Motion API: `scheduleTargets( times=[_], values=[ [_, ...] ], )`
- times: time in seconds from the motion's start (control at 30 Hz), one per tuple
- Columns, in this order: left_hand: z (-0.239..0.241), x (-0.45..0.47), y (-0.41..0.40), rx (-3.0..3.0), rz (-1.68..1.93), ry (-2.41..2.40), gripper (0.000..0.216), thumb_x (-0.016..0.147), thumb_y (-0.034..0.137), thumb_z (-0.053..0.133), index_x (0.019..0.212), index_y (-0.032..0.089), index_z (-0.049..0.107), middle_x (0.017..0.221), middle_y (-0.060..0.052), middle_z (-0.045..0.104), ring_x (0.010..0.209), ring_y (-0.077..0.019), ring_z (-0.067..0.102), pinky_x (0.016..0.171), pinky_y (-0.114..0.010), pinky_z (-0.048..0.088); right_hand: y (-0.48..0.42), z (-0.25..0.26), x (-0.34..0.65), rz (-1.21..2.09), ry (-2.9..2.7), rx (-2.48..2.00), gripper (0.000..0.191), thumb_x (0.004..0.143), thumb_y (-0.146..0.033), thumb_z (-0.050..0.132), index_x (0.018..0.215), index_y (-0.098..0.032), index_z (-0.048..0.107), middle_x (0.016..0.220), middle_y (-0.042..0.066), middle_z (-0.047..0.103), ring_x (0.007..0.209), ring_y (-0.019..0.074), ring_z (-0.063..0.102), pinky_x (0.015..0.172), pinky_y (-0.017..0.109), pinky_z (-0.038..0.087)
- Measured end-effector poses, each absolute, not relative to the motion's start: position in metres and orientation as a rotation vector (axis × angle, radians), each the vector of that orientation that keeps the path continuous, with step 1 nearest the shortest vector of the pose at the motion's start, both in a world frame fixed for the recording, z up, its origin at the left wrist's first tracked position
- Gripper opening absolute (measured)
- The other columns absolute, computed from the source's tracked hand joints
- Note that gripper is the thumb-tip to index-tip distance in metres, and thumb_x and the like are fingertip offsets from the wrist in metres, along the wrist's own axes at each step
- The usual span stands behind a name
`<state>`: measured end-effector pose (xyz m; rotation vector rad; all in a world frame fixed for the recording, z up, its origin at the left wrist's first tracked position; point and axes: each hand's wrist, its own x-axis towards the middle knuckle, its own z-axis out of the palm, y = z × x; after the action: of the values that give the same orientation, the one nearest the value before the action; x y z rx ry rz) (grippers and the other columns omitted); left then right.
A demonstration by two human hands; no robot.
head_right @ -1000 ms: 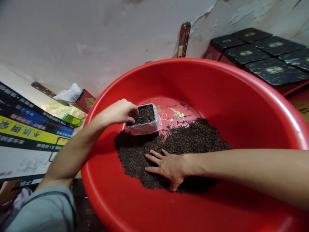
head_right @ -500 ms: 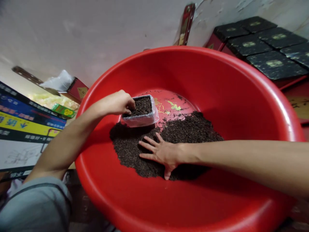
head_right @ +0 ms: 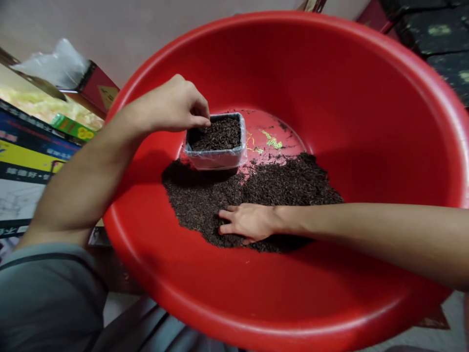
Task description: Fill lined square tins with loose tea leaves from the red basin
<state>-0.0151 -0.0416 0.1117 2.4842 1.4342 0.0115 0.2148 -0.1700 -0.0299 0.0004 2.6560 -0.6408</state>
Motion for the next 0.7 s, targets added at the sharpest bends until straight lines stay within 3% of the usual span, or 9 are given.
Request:
scheduleTargets(
  times=[0.13, 0.33, 0.5, 0.7],
  values=[
    [0.122, -0.016, -0.043, 2.567, 0.025, 1.476, 0.029, 0.088, 0.026, 0.060, 0.096, 0.008, 0.081, 0.078, 0.002, 0.068, 0.092, -0.0161, 0.070, 0.095, -0.033, 0.046, -0.163, -0.028, 0.214, -0.559, 2.701, -0.050, 0.050, 0.092, -0.027, 0.070, 0.141, -0.023, 0.063, 0.135, 0.017, 0.063, 0.114, 0.0311, 0.067, 0.080, 0.036, 0.055],
    [0.100, -0.040, -0.013, 2.438, 0.296, 1.464, 0.019, 0.083, 0.031, 0.069, 0.093, 0.020, 0.083, 0.085, 0.002, 0.072, 0.102, -0.0222, 0.070, 0.096, -0.037, 0.050, -0.159, -0.012, 0.208, -0.606, 2.811, 0.088, 0.046, 0.100, -0.029, 0.060, 0.145, -0.024, 0.058, 0.126, 0.012, 0.068, 0.082, 0.0165, 0.070, 0.066, 0.030, 0.049],
    [0.091, -0.046, -0.001, 2.369, 0.403, 1.512, 0.016, 0.081, 0.029, 0.074, 0.092, 0.024, 0.084, 0.086, -0.003, 0.076, 0.100, -0.0250, 0.069, 0.091, -0.036, 0.051, -0.153, 0.012, 0.203, -0.639, 2.881, 0.118, 0.035, 0.099, -0.030, 0.060, 0.133, -0.020, 0.064, 0.118, 0.011, 0.068, 0.084, 0.0168, 0.068, 0.066, 0.029, 0.050],
    [0.106, -0.045, -0.016, 2.346, 0.404, 1.581, 0.013, 0.081, 0.026, 0.076, 0.090, 0.029, 0.085, 0.084, -0.001, 0.078, 0.095, -0.0243, 0.069, 0.086, -0.035, 0.050, -0.099, 0.065, 0.190, -0.683, 3.294, 0.254, 0.024, 0.104, -0.030, 0.053, 0.120, -0.016, 0.066, 0.109, 0.011, 0.068, 0.091, 0.0169, 0.066, 0.077, 0.031, 0.056]
  ],
)
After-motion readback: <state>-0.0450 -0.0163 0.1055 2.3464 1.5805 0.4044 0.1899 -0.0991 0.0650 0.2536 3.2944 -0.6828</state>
